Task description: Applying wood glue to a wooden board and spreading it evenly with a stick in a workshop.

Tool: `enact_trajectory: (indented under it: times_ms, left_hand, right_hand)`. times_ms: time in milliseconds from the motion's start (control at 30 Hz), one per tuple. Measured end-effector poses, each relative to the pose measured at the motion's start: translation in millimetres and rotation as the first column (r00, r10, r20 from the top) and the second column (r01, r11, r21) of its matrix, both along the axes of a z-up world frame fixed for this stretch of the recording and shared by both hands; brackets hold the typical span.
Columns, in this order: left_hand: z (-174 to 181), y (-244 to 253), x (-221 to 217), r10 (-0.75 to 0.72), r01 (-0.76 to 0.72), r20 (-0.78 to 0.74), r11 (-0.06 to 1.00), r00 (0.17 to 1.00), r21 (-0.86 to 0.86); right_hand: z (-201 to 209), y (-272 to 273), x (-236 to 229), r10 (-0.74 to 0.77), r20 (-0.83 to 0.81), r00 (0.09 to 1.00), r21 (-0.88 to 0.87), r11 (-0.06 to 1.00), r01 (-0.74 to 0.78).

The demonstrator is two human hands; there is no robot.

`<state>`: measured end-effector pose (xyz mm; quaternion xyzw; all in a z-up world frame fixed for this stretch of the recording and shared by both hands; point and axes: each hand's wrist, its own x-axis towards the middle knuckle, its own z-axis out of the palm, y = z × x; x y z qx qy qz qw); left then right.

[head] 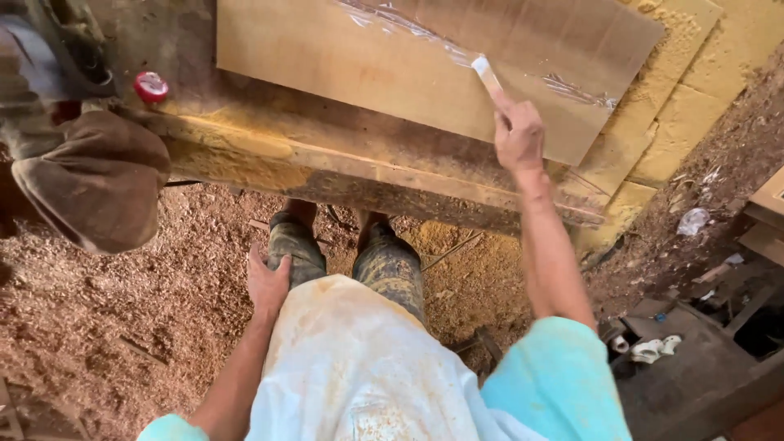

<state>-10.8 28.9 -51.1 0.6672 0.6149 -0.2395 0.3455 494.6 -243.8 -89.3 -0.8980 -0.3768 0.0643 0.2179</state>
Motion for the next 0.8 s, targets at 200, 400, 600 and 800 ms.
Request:
enact_trajectory:
  times_ms: [200, 400, 600, 800]
  left_hand:
    - [4.0, 0.3, -6.7, 0.013, -0.013, 0.029, 1.000, 1.000, -0.001]
    - [31.7, 9.9, 37.1, 0.047, -0.073, -0.150, 0.982, 0.988, -0.175]
    - [29.7, 5.2, 26.3, 0.076, -0.101, -0.146, 0.981, 0.986, -0.167]
    - [23.9, 1.5, 28.3, -0.027, 0.007, -0.137, 0.990, 0.990, -0.143]
  right_hand:
    - [19.7, -54.7, 17.3, -0.068, -0.024, 0.997, -0.024, 0.997, 0.068]
    - [66.0, 35.2, 17.0, -0.040, -0.021, 0.999, -0.099, 0.994, 0.038]
    - [76.6, 4.3, 47.5, -0.127, -0.114, 0.985, -0.527, 0.848, 0.049]
    - [52.2, 13.2, 32.2, -0.053, -0.133, 0.990, -0.338, 0.941, 0.005]
